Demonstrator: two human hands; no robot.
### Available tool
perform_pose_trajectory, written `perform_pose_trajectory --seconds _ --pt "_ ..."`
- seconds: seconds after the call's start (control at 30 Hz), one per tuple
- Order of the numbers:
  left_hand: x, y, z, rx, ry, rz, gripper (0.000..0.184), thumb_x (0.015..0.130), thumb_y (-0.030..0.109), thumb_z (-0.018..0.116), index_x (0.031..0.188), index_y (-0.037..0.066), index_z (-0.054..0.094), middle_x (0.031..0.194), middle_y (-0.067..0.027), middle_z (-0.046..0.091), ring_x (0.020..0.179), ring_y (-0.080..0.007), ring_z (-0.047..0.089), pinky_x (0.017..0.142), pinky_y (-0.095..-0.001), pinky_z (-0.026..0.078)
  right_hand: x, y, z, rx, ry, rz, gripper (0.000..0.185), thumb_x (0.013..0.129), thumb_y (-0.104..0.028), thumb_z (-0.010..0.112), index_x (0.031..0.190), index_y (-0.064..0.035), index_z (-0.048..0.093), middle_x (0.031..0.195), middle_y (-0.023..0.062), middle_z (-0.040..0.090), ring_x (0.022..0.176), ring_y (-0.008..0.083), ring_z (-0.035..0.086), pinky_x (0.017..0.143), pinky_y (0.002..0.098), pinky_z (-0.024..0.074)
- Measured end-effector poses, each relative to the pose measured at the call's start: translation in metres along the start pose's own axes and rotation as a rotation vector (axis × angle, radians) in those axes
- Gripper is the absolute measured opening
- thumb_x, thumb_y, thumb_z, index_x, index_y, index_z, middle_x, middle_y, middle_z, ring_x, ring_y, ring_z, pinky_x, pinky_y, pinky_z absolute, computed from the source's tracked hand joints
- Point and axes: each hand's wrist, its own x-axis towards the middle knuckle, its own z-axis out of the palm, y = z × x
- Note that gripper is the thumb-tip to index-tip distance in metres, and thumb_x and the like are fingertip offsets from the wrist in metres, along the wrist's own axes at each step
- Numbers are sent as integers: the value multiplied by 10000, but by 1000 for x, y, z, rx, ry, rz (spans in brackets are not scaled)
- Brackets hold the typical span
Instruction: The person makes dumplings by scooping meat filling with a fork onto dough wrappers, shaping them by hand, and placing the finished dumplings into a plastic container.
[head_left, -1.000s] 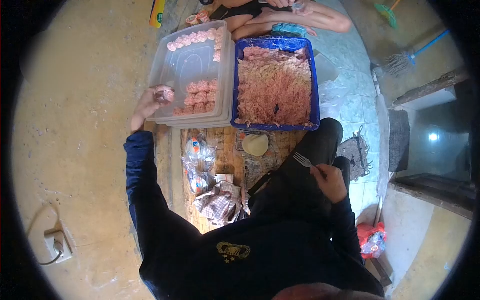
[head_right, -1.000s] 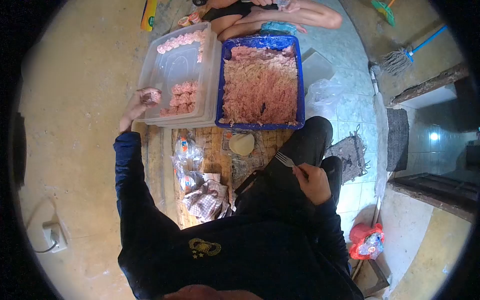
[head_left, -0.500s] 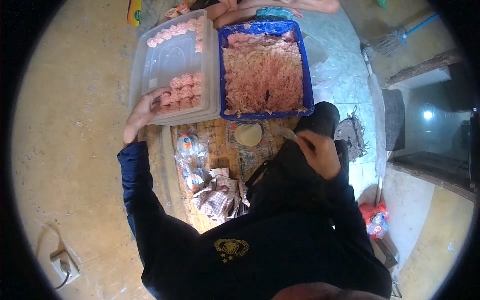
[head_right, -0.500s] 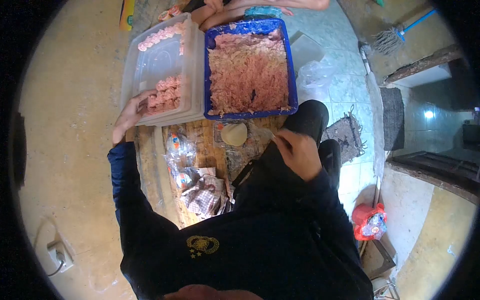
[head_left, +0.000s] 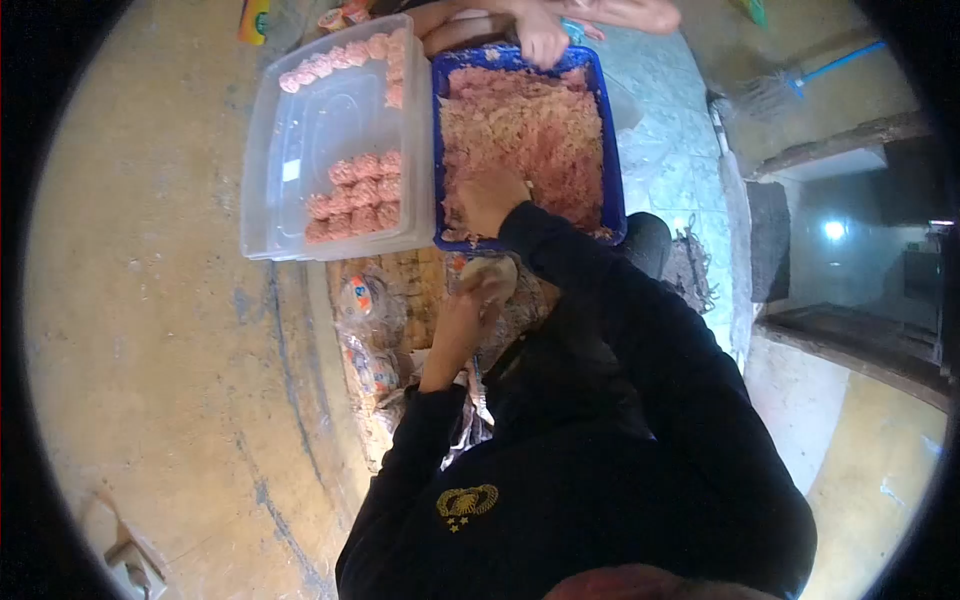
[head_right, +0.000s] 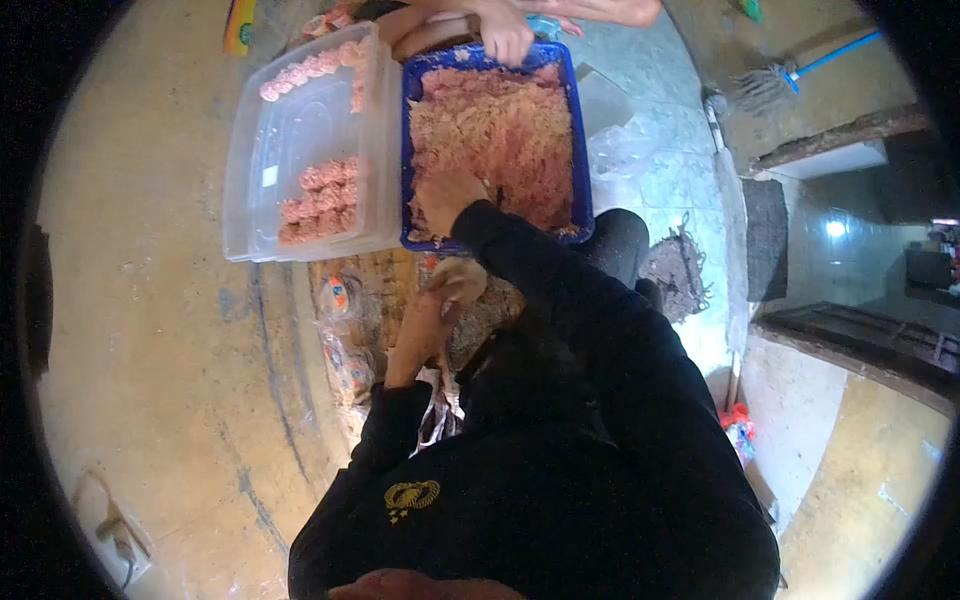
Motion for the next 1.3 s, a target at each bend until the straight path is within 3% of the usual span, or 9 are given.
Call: perform_pose_trajectory --seconds 0.07,0.3,0.4,0.5,0.67,0.77,1.0,1.2,1.3 --pt "19 -7 18 132 211 6 309 845 88 711 1152 71 740 1243 -157 692 1150 -391 640 1019 -452 505 -2 -3 -7 15 -54 25 147 797 -141 657 807 -31 753 855 216 728 847 381 724 770 518 576" --pt "17 -54 53 161 246 -1 190 788 102 754 977 98 768 1153 -81 716 1117 -352 653 1017 -450 504 12 20 -19 -27 -49 169 166 789 -180 678 803 -35 757 849 212 727 829 375 728 737 534 575" --pt "15 -60 47 205 306 151 149 796 103 756 943 97 774 1152 -100 720 1083 -348 665 974 -433 528 15 -1 -1 -81 87 42 159 789 -170 682 792 -27 752 856 203 729 821 368 732 692 530 578" --pt "1 -48 37 -123 345 -1 106 870 140 749 939 62 764 1132 -112 732 1069 -281 682 964 -399 529 2 5 -12 -15 -6 -19 146 789 -159 687 802 -29 752 855 195 728 812 364 731 674 535 573" --pt "-19 -46 26 -1307 411 -401 284 1009 210 652 1151 -32 696 1145 -103 720 1095 -179 664 940 -332 521 14 7 -28 -174 -245 -24 148 769 -140 692 832 -18 748 852 193 728 826 379 723 727 515 573" --pt "-24 -17 18 -1597 660 -585 351 1033 212 606 1248 -62 642 1160 -94 707 1055 -184 665 900 -309 523 6 -4 -10 -98 -111 -265 140 758 -132 690 799 -6 733 816 189 721 803 387 713 700 527 569" --pt "-16 -5 9 -1191 715 -733 348 1017 212 606 1214 -70 659 1136 -107 716 1059 -209 680 907 -327 527 1 16 -3 -28 -240 -90 322 812 -298 762 736 9 702 755 204 691 747 397 686 710 527 552" --pt "-11 3 6 -1326 801 -574 309 1002 185 609 1163 -70 678 1083 -117 725 1024 -231 690 908 -339 530 -21 44 -9 423 -224 -105 376 894 -369 738 857 4 772 789 177 710 706 347 689 672 470 546" --pt "-8 4 5 -1269 801 -663 344 1024 218 580 1210 -64 646 1144 -129 708 1064 -244 679 929 -373 534 -43 44 -4 426 16 -191 301 934 -277 725 1012 10 774 798 157 723 709 296 699 686 420 544"
